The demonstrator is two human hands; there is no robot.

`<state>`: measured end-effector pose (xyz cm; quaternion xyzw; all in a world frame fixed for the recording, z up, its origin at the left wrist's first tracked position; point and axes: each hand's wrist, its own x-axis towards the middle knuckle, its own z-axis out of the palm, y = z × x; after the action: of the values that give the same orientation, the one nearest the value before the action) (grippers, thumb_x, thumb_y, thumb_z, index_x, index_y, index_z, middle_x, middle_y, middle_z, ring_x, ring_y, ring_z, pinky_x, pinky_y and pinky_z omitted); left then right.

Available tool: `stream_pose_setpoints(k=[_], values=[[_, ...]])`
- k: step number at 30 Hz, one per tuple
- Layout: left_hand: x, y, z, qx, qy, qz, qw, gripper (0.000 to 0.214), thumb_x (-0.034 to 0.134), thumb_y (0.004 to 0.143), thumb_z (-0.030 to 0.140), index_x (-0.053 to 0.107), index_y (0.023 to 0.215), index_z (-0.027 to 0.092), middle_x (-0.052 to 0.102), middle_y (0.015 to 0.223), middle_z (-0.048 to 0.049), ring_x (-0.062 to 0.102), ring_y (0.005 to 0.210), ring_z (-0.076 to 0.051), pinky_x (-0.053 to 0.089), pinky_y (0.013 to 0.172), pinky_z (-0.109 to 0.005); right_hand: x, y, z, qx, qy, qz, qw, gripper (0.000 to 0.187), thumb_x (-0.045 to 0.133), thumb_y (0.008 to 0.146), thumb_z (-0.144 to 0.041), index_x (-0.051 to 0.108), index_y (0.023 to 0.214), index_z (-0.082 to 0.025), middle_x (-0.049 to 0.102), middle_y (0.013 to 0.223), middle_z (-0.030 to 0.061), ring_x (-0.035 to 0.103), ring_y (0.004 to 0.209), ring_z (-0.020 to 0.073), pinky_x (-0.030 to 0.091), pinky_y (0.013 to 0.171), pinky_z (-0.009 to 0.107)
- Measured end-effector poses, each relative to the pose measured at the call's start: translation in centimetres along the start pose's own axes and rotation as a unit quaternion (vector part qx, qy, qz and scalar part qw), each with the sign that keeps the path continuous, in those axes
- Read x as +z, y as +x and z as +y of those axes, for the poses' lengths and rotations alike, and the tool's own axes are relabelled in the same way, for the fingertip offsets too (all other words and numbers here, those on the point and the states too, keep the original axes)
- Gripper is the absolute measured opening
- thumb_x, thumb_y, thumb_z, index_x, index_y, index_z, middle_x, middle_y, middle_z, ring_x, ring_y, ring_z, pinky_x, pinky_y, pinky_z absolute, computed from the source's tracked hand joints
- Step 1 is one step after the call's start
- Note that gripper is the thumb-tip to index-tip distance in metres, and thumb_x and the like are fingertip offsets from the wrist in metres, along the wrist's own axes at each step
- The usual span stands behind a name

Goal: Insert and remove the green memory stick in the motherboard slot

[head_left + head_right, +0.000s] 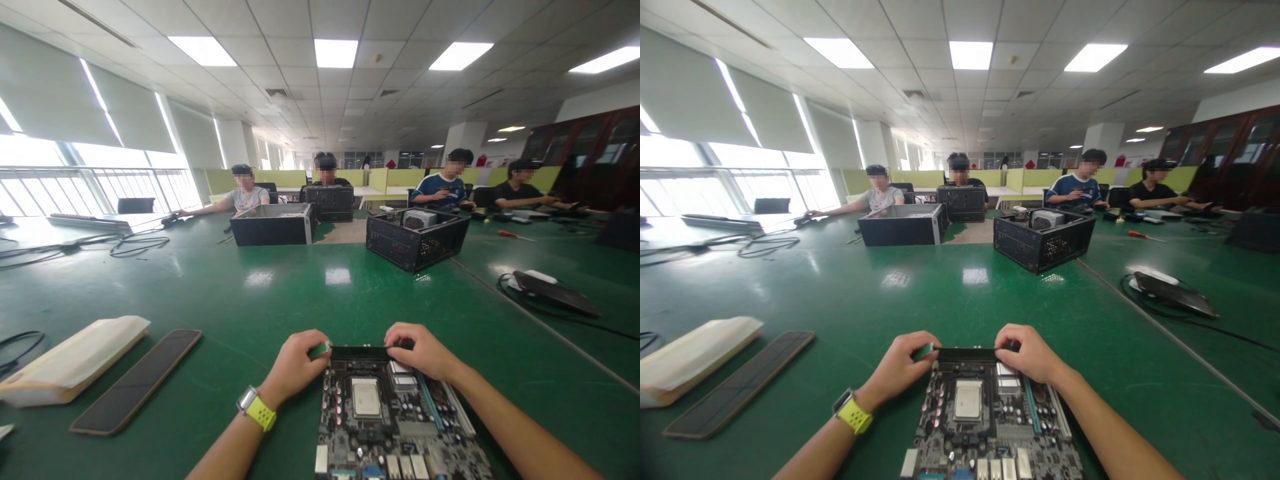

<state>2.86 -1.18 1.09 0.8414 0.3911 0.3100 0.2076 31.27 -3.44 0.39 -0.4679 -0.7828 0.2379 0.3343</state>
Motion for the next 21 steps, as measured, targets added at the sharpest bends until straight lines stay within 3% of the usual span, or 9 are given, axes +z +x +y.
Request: stream_pose_setpoints(k=[21], values=[[0.10,-0.03,-0.18,0.022,0.000,-0.011,1.000,0.013,0.054,0.076,0.015,0.066,0.081,0.017,0.066,0.081,-0.0030,0.058,0.076,-0.016,0.044,0.074,-0.024,0.03,-0.04,-0.28,-0.010,-0.012,0.001,1.000,0.005,0.060,0.073,-0.020,0.064,0.072,-0.018,0.066,0.084,0.0029,0.059,0.080,0.0160,0.044,0.073,0.027]])
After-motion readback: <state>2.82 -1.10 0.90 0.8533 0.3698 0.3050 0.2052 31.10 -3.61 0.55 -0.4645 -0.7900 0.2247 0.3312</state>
